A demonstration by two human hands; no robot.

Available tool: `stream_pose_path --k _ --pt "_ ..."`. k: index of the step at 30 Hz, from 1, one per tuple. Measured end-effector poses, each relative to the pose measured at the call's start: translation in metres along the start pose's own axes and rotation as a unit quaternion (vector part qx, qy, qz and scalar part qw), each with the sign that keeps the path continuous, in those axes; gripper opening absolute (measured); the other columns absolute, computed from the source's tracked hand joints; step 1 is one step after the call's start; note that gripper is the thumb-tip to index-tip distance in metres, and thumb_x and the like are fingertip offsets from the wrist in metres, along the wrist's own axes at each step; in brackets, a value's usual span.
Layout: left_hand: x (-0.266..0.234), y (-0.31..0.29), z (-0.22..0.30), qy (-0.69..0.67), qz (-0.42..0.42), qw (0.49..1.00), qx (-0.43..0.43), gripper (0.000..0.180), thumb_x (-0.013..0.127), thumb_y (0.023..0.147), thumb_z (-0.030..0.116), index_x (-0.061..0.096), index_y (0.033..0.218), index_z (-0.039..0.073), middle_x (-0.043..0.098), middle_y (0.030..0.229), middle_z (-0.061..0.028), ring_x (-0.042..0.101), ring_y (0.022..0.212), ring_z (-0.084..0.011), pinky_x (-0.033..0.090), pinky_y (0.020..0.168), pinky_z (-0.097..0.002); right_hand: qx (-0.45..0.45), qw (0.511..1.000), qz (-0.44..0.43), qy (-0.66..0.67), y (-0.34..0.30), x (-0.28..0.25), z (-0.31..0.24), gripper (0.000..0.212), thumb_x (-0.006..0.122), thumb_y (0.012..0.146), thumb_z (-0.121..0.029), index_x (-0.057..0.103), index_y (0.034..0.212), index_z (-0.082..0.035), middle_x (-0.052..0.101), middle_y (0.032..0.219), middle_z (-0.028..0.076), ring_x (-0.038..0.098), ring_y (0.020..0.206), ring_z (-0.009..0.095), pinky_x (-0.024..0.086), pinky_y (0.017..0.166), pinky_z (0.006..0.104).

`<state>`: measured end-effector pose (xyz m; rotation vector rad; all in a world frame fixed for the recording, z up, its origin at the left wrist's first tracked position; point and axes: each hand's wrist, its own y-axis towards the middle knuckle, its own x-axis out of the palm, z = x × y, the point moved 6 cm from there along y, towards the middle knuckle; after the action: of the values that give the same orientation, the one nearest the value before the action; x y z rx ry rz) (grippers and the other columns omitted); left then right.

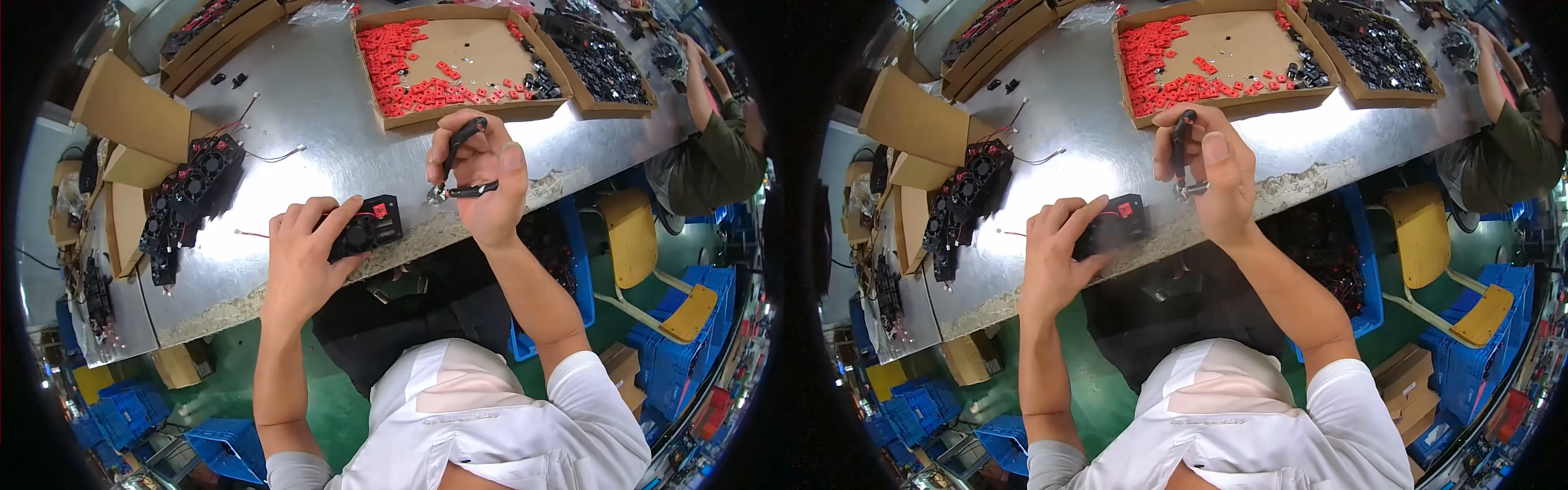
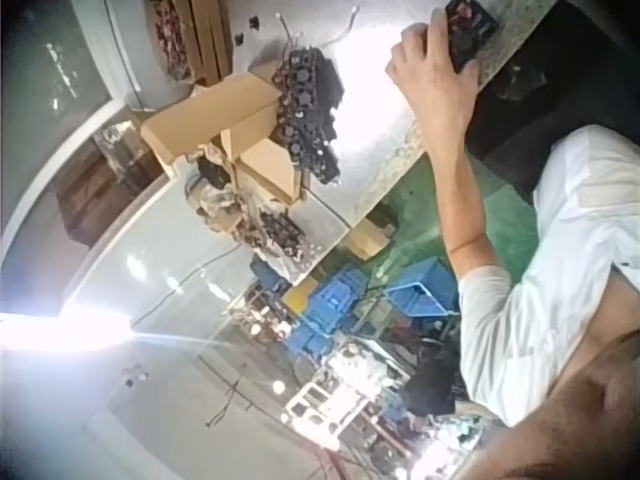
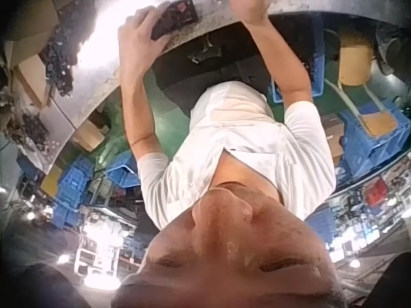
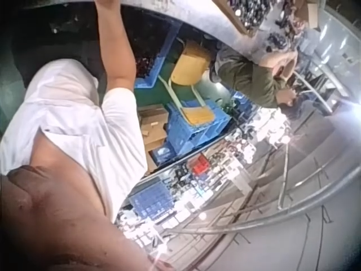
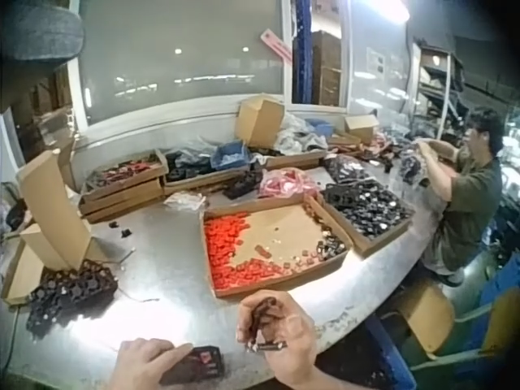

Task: Trimming wires and assembling black plastic electronic component housings at a factory workstation.

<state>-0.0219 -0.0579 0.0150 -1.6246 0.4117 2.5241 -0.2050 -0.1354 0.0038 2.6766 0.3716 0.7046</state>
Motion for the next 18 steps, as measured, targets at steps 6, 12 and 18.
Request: stream_pose_path --k 6,12,18 --pt "-0.001 -0.002 -0.001 0.008 -0.001 1.0 0.004 0.069 0.082 0.055 0.012 0.06 0.12 0.012 0.057 0.103 -0.0055 0.053 0.094 -0.0256 0.037 0.084 -0.0383 -0.023 0.999 -0.008 0.024 -0.001 0.004 -0.001 0.053 0.039 0.096 -0.045 0.051 0.111 0.004 0.056 0.083 0.009 0.054 0.07 0.013 0.042 0.063 0.0255" --pt "0.002 0.0 -0.006 -0.021 -0.011 1.0 -0.013 0.068 0.081 0.056 0.011 0.06 0.12 0.012 0.057 0.104 -0.0064 0.053 0.095 -0.026 0.038 0.085 -0.0369 -0.025 0.999 -0.017 0.011 -0.002 0.004 0.0 0.053 0.039 0.096 -0.045 0.051 0.112 0.004 0.056 0.084 0.009 0.054 0.071 0.013 0.042 0.063 0.0256" --pt "-0.001 0.01 -0.019 -0.08 -0.037 0.996 -0.018 0.064 0.08 0.059 0.012 0.061 0.119 0.009 0.059 0.099 -0.0082 0.055 0.093 -0.0273 0.042 0.084 -0.0356 -0.027 1.0 -0.016 0.001 -0.002 0.007 -0.001 0.053 0.039 0.097 -0.044 0.05 0.114 0.004 0.055 0.085 0.009 0.053 0.071 0.013 0.042 0.064 0.0253"
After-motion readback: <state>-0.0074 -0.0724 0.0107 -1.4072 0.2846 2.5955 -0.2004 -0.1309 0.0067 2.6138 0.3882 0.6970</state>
